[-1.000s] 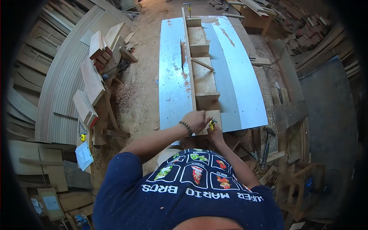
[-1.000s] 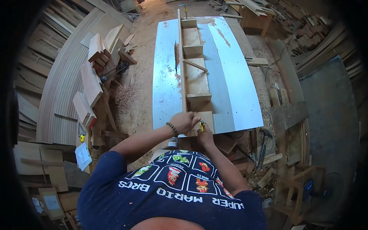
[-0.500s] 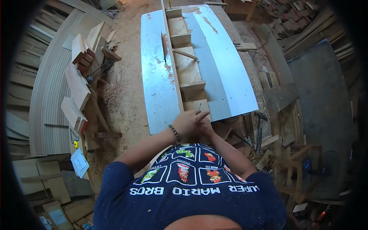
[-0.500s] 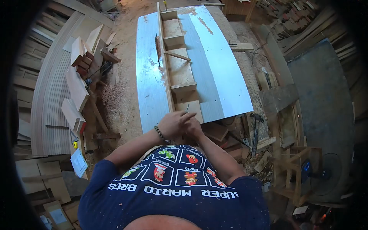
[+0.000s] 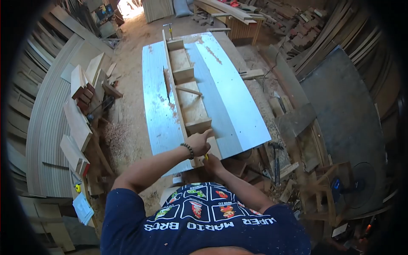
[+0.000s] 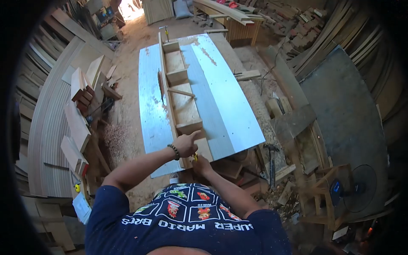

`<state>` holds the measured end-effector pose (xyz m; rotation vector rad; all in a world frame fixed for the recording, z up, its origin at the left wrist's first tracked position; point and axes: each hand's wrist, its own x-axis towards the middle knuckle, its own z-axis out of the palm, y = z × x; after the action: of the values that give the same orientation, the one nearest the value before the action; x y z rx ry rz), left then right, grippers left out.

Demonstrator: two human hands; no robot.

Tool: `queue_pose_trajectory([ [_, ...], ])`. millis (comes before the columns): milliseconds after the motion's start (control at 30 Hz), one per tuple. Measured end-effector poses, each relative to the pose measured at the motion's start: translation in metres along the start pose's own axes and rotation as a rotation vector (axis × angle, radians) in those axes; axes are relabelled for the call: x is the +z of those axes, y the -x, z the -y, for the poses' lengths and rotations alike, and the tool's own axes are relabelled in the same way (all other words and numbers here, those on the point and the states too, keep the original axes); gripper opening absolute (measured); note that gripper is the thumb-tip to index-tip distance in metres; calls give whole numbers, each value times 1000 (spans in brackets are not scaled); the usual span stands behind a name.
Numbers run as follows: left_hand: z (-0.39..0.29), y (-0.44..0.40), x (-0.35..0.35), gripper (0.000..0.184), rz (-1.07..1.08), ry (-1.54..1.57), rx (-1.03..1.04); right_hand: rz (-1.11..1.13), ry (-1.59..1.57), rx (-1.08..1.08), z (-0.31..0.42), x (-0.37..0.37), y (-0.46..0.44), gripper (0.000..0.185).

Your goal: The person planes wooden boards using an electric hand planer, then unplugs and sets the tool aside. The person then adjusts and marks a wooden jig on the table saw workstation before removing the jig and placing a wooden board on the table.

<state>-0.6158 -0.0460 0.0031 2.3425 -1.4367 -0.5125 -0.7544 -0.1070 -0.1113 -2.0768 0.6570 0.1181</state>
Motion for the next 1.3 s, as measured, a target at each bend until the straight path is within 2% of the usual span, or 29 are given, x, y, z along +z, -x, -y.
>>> queue_pose_trajectory([
  [67,10,0,4,35,75,406,-252,-9,-22,55,16,-10,13,40],
  [100,20,4,6,33,150,588,-300,-5,-44,118,19,-12,18,41],
  [167,30,19,14,39,173,411,-220,-44,-45,70,1,-10,25,41],
  [233,2,43,1,47,489,427,-296,-105,-104,127,-10,-19,35,38],
  [300,-37,66,-39,52,805,641,-185,-180,-40,212,-3,-46,54,34],
  [367,-35,74,-27,52,748,846,87,-100,-207,292,-18,-79,59,32],
  [400,-43,77,-37,50,685,945,39,-131,-415,300,-27,-96,62,32],
  [433,-55,80,-51,53,653,1038,52,-66,-393,350,-60,-109,43,28],
  [500,-78,85,-78,60,579,1200,169,-260,-788,210,-81,-137,25,27],
  [567,-103,96,-112,69,555,1312,393,-526,-891,307,-78,-163,-4,27],
  [633,-131,112,-150,77,569,1467,688,-743,-1243,432,-96,-178,-54,28],
  [700,-153,121,-174,81,559,1616,982,-816,-1453,358,-132,-178,-98,26],
  [767,-161,134,-192,81,464,1643,1137,-796,-1644,358,-157,-173,-131,26],
  [800,-162,138,-199,82,396,1636,1195,-824,-1557,458,-137,-169,-129,30],
  [833,-160,142,-204,82,326,1630,1242,-807,-1552,465,-140,-163,-133,30],
  [900,-156,148,-213,82,200,1612,1293,-453,-1507,320,-139,-150,-129,40],
  [933,-154,150,-215,82,135,1609,1316,-398,-1336,421,-141,-142,-122,54],
  [1033,-141,163,-228,83,-6,1584,1346,-473,-1179,506,-94,-109,-92,51],
  [1067,-135,165,-232,83,-34,1579,1358,-406,-1103,460,-87,-98,-85,59],
  [1100,-129,166,-235,84,-49,1582,1375,-380,-1034,441,-79,-89,-81,57],
  [1133,-121,166,-236,84,-39,1585,1391,-367,-969,431,-72,-81,-80,56],
  [1200,-108,169,-232,83,21,1613,1430,-339,-703,255,-63,-78,-97,37],
  [1233,-101,170,-229,82,68,1638,1448,-260,-623,228,-34,-86,-104,29],
  [1267,-95,169,-225,80,196,1607,1456,-264,-419,-13,-18,-87,-120,33],
  [1300,-93,172,-220,77,241,1651,1453,-205,-683,-9,77,-106,-90,43],
])
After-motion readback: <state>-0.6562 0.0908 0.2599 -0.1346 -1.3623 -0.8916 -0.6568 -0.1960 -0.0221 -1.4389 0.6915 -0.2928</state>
